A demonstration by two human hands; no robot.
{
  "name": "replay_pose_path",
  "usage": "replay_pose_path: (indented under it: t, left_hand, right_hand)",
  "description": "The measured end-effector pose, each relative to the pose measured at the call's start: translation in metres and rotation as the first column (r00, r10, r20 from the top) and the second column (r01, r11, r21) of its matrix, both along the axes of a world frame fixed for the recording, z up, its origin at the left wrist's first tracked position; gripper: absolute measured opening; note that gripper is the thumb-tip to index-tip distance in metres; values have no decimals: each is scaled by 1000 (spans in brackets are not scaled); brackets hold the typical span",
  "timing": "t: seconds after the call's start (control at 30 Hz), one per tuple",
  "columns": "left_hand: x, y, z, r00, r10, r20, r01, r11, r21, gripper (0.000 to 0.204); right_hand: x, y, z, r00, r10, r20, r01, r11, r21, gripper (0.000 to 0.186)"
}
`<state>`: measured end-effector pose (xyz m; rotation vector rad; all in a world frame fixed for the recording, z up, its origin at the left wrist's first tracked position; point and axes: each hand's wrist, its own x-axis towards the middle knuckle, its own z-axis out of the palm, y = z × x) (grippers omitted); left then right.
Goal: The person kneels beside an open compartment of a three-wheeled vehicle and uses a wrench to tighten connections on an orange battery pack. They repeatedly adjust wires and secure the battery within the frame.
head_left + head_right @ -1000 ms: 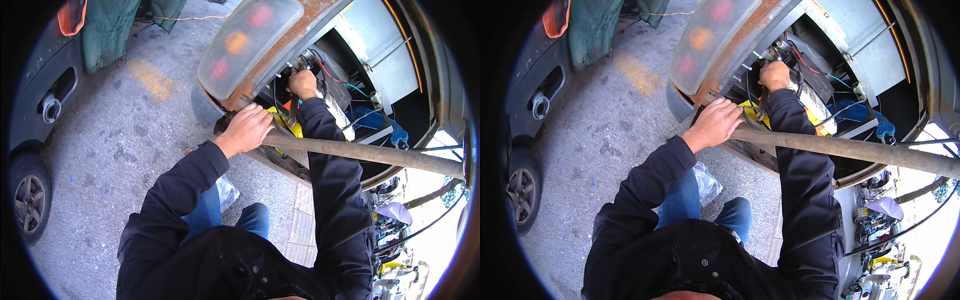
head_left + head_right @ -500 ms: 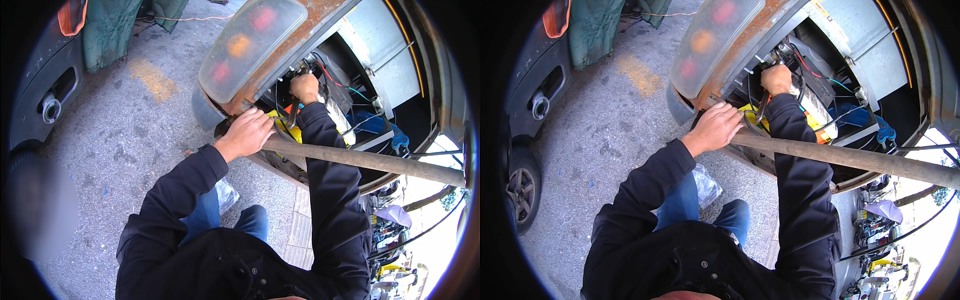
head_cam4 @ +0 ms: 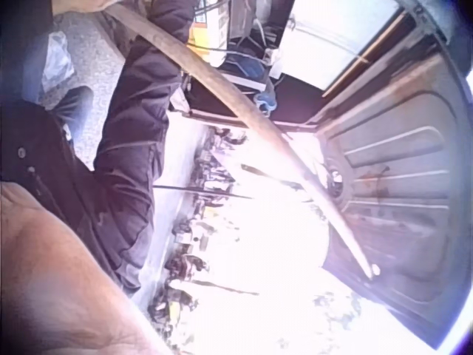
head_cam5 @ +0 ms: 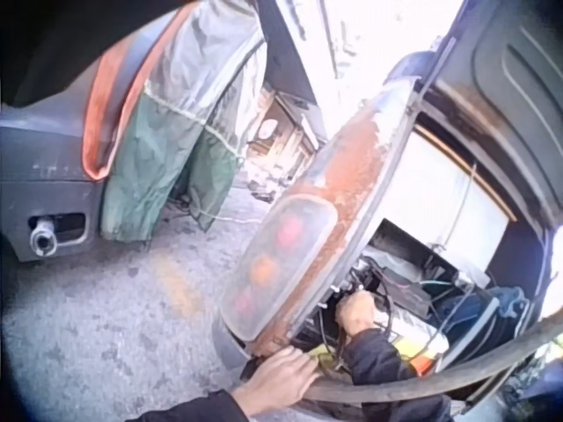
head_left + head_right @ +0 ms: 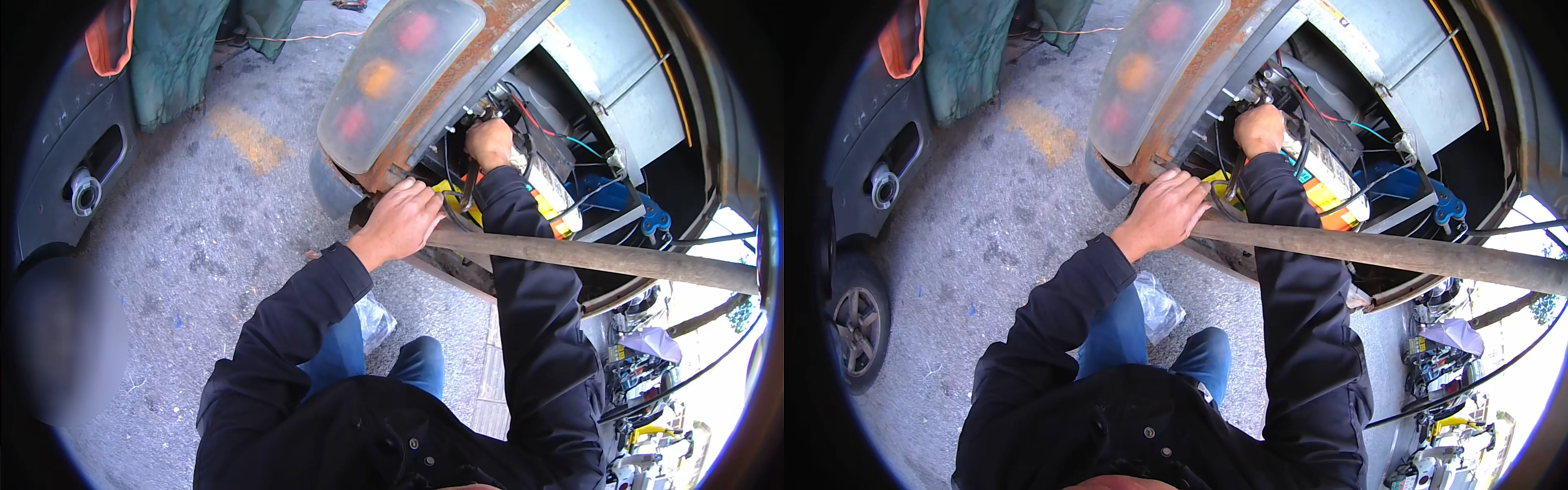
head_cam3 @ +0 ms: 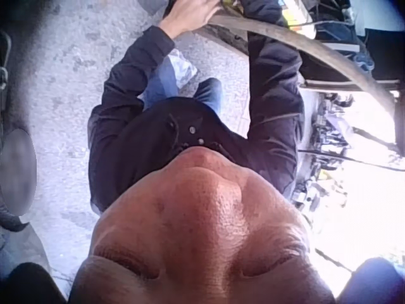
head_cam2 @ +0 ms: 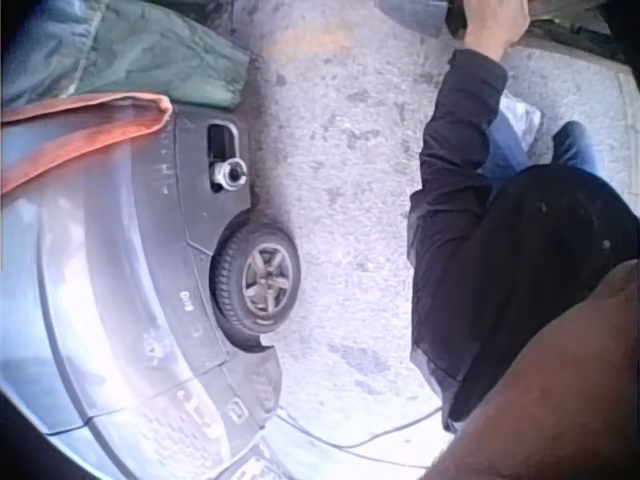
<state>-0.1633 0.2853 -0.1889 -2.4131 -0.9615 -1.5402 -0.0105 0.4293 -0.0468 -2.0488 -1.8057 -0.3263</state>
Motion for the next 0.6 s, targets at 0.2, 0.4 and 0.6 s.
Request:
replay_pose_path:
  t: [0.2, 0.4, 0.6]
  left_hand:
    - [3, 2, 2, 999, -25, 28, 25, 999, 29, 26]
    - [0, -1, 6, 1000, -8, -12, 8, 999, -43, 25]
    - [7, -8, 13, 995, -52, 81, 61, 991, -119, 44]
  right_hand:
    - [11, -20, -29, 978, 160, 131, -176, 978, 116, 34]
    - [45, -49, -76, 778, 230, -585, -285, 959, -2, 43]
    - [26, -69, -73, 912, 151, -382, -123, 988, 97, 46]
